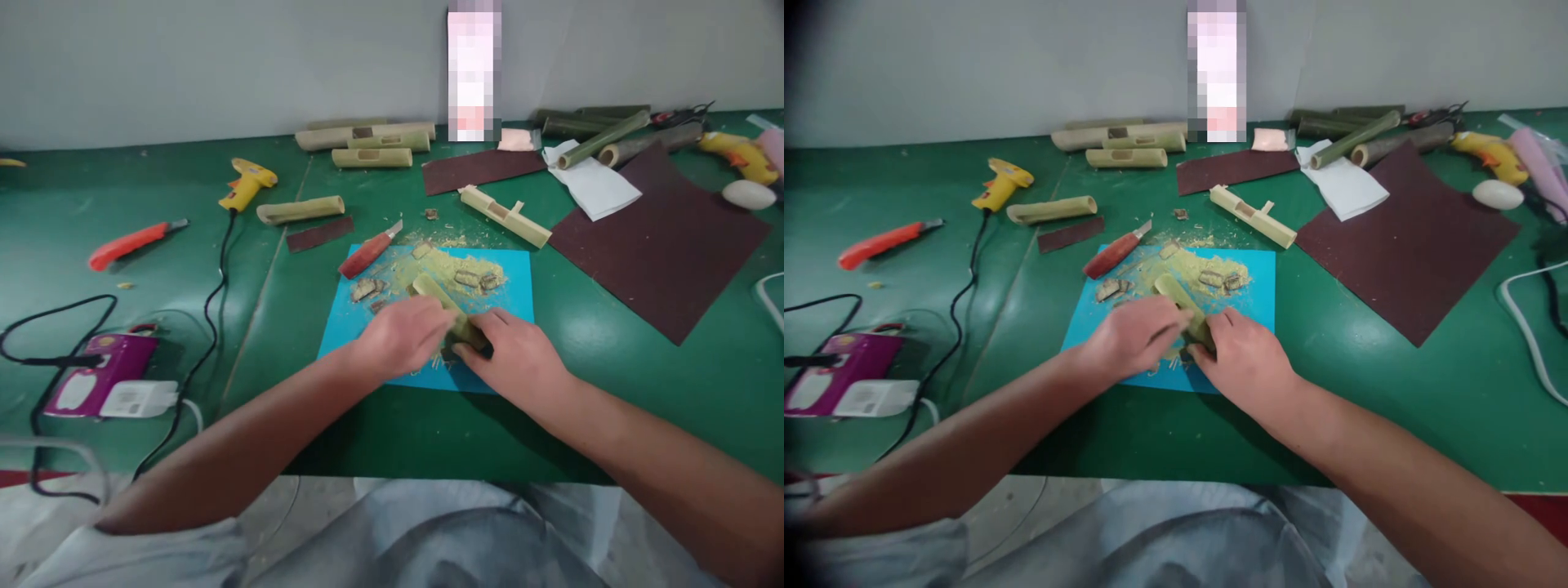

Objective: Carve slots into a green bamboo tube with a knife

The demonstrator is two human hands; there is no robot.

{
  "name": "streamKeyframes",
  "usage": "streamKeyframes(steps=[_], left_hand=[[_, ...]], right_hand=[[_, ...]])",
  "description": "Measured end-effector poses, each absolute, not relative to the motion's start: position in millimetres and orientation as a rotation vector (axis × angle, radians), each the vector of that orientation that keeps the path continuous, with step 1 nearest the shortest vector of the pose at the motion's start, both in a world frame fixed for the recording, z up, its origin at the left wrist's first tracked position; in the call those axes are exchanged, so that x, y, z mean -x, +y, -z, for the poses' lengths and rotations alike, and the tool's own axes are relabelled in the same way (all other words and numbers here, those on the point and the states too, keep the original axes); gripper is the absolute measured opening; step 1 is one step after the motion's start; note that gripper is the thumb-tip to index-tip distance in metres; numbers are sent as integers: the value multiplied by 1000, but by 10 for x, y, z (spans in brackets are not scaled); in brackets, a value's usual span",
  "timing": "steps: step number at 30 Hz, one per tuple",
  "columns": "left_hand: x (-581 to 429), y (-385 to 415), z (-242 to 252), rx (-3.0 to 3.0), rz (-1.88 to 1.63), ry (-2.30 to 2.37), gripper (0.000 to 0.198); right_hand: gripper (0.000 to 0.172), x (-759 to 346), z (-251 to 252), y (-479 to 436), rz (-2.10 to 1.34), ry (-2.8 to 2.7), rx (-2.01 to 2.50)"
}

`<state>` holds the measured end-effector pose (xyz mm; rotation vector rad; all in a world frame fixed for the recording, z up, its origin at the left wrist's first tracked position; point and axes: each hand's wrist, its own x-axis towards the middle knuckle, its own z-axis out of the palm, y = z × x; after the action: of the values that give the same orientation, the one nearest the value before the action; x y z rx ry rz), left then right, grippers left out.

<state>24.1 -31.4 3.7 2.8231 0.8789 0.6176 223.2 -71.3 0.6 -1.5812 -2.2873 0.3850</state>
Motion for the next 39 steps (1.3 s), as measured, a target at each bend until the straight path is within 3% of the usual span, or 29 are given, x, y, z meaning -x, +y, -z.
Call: streamKeyframes(steps=[17,29,33,37,39], left_hand=[[-222,-262,23,-2832,-755,868,23],[-260,-357,2,-2924,-704,991,29],[-232,-330,-2,-2931,-634,807,31],[-202,-292,-4,-2883,-774,1077,32],[-205,-301,0,-2890,-694,984,33]], right_hand=[[24,-2268,-34,-772,-365,-2376,1522],[21,-2243,-7,-799,-319,-2346,1569],[18,-2237,1,-798,-299,-2360,1544],[22,-2229,-4,-799,-274,-2343,1563],[20,-2228,-9,-802,-279,-2358,1555]])
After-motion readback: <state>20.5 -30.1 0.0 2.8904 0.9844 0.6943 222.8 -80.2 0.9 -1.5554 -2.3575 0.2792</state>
